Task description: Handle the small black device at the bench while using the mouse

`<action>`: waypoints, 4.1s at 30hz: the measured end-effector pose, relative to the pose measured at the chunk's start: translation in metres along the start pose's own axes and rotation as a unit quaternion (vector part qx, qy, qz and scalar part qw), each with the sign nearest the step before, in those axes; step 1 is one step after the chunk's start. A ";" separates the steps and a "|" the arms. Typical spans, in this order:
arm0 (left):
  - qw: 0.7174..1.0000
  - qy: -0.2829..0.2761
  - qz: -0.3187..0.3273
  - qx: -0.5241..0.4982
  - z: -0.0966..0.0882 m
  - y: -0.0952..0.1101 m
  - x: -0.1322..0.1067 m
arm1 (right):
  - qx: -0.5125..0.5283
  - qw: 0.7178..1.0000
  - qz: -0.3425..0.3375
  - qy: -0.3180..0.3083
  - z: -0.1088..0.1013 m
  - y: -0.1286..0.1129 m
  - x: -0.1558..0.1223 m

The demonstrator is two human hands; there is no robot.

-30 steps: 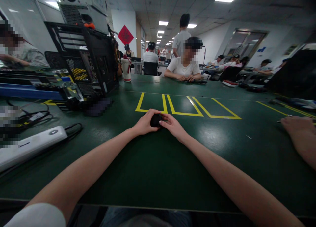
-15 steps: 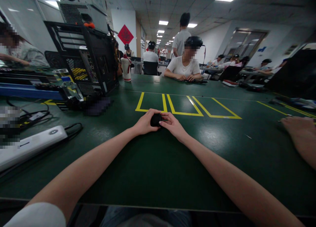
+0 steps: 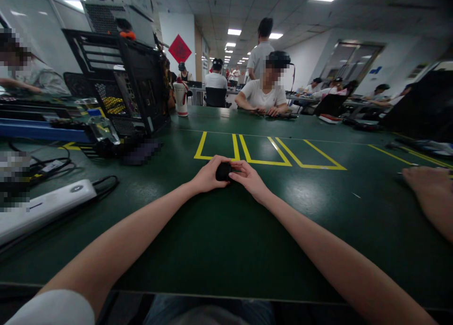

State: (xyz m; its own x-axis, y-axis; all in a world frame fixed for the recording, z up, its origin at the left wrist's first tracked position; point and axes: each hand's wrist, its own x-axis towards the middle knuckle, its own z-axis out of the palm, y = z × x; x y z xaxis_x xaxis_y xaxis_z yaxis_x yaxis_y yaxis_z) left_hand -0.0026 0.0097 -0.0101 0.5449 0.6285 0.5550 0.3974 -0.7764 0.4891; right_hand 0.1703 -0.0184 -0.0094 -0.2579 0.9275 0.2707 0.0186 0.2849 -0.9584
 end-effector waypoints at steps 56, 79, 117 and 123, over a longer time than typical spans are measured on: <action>1.000 -0.002 0.003 -0.004 -0.002 0.002 -0.001 | -0.056 0.998 -0.037 -0.006 -0.002 0.004 0.006; 1.000 -0.005 -0.005 -0.009 -0.003 0.004 -0.001 | -0.036 0.999 -0.024 0.002 0.000 0.005 0.003; 1.000 -0.002 -0.001 -0.006 -0.003 0.005 -0.001 | 0.041 0.997 0.050 -0.040 -0.007 0.003 0.003; 1.000 -0.008 -0.011 -0.005 -0.004 0.006 -0.001 | 0.017 0.999 0.043 -0.013 -0.006 0.003 0.004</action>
State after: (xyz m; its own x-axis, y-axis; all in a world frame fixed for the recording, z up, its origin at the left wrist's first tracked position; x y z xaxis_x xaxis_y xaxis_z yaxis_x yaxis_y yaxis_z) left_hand -0.0030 0.0045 -0.0049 0.5476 0.6439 0.5344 0.4018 -0.7625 0.5071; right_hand 0.1749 -0.0130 -0.0104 -0.2811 0.9417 0.1851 0.0089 0.1954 -0.9807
